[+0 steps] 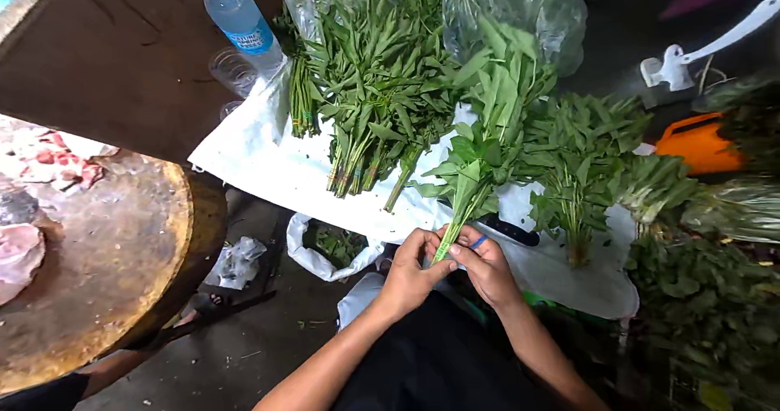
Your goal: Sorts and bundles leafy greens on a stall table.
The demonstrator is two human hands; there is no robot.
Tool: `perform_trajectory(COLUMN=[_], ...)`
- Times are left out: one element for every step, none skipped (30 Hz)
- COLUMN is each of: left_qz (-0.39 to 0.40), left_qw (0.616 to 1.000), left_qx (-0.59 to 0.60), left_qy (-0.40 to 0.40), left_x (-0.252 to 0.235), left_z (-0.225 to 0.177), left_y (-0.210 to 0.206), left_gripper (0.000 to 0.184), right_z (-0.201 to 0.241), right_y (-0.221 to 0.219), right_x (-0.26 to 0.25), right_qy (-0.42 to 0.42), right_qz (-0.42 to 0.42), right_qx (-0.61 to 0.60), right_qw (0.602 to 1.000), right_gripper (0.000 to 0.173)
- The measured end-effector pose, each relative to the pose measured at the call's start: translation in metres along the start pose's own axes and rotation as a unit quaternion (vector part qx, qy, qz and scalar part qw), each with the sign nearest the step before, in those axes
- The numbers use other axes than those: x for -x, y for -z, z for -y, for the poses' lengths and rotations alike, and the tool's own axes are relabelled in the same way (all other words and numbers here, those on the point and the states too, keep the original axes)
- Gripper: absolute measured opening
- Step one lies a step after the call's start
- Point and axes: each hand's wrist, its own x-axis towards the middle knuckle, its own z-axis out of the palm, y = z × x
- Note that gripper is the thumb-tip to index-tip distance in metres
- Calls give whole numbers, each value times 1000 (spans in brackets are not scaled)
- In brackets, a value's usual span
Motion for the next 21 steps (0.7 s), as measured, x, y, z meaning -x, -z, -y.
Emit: perform_trajectory(left_qz=[-5,-9,-11,-6,7,27,54,79,97,105,102,91,79,71,66,65,67,70,72,71,66], left_qw=[1000,999,999,1000,1000,999,995,987,975,959,944,936,936,944,955,968,978,985,989,992,994], left_qx=[-3,-8,-14,-19,-21,-11,18,60,116,171,214,237,239,224,194,156,116,79,43,11,-18], left_qy=[-16,-30,-34,-24,3,42,84,124,163,199,228,243,245,234,213,187,162,140,120,104,87], left_x=[0,0,1,1,1,-1,-3,-5,-8,-10,-12,-13,-13,-12,-12,-11,-10,-9,-9,-8,-7], left_z=[1,3,4,4,3,3,4,7,13,20,28,34,40,45,48,50,51,53,54,54,54], left_y=[-1,-2,-3,-3,-1,1,6,11,16,21,24,27,27,27,27,26,24,22,20,18,15], left_gripper=[36,36,36,36,37,36,33,30,28,29,30,29,26,25,25,26,28,30,32,34,35], right_z=[2,3,3,2,-1,-6,-12,-20,-28,-36,-42,-47,-50,-51,-51,-50,-49,-48,-47,-46,-45], right_y=[-1,-1,-1,0,2,5,8,11,13,14,13,12,11,10,9,8,7,6,5,5,5], right_x=[0,-1,-3,-4,-7,-10,-14,-18,-22,-25,-28,-29,-30,-29,-28,-27,-25,-23,-21,-19,-17], right_qy=[6,11,16,18,15,6,-12,-37,-61,-85,-107,-127,-140,-148,-148,-142,-134,-125,-117,-108,-99], right_qz=[9,18,28,40,48,53,53,47,36,23,8,-5,-16,-24,-30,-32,-34,-38,-43,-49,-57], right_qx=[0,-4,-8,-10,-7,-4,-3,1,9,17,21,27,31,35,34,31,29,26,25,24,21], right_qw=[1000,1000,999,999,999,999,998,998,997,996,994,992,990,988,988,989,990,991,992,993,993], right_gripper=[31,31,32,32,34,34,35,35,35,34,32,31,30,30,31,33,34,35,35,34,33])
